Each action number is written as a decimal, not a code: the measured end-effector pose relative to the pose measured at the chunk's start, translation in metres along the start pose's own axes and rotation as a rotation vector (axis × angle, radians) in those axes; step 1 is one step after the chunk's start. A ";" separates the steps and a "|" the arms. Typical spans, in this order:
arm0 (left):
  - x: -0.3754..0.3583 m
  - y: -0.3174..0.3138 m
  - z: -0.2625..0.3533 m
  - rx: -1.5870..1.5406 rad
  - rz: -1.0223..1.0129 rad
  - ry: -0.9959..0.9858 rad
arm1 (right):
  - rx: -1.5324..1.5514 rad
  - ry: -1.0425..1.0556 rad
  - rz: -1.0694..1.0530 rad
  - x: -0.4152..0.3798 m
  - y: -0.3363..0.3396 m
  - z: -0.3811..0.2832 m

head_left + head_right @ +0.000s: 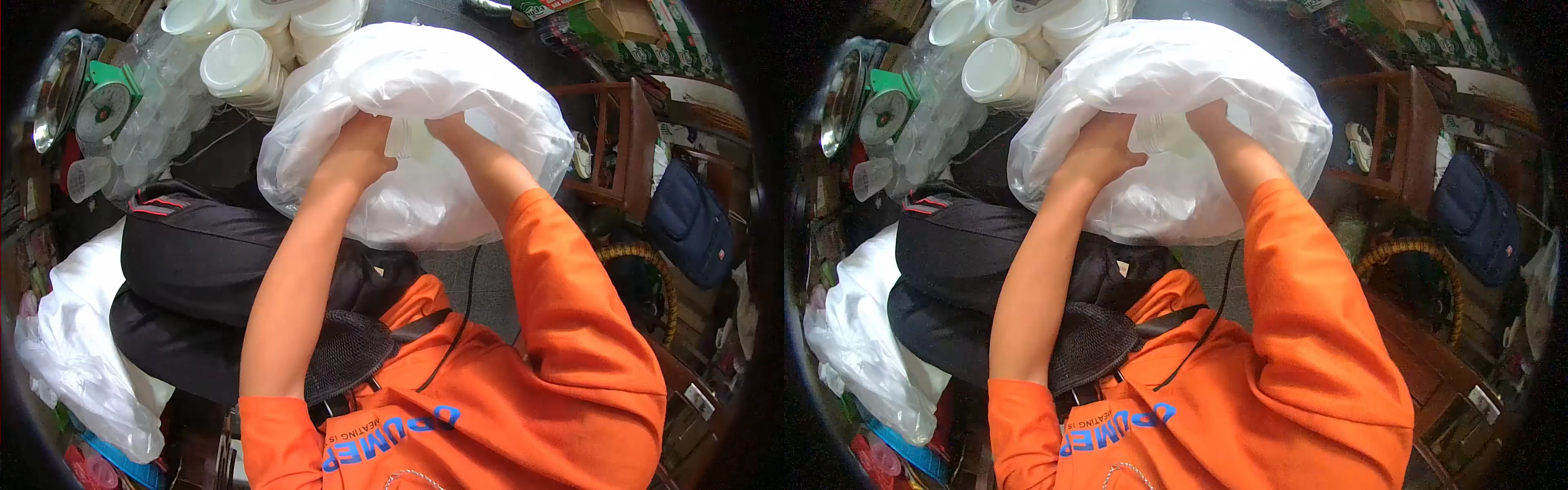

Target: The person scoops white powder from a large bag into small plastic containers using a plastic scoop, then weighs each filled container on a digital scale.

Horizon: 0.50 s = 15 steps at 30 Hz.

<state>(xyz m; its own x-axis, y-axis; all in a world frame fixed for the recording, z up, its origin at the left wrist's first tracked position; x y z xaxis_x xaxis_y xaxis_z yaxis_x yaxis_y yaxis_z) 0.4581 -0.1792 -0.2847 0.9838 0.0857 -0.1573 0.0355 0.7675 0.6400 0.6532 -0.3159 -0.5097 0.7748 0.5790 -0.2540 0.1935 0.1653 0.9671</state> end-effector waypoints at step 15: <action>0.001 -0.005 -0.026 -0.035 0.065 0.108 | 0.288 -0.095 -0.555 0.000 -0.088 -0.038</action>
<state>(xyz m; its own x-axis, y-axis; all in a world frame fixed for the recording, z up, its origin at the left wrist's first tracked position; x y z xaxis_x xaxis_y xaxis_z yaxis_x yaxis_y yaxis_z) 0.4539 -0.1663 -0.3071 0.9591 0.2022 -0.1979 -0.0354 0.7798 0.6250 0.6130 -0.2999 -0.5952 0.5597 0.3934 -0.7293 0.7259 0.1918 0.6605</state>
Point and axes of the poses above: each hand's wrist, its own x-axis towards the middle knuckle, its own y-axis out of the back of the hand, z = x × y, the point moved 8 cm from there along x, towards the middle knuckle, and after that the axes turned 10 degrees about -y, right-handed, at the moved point
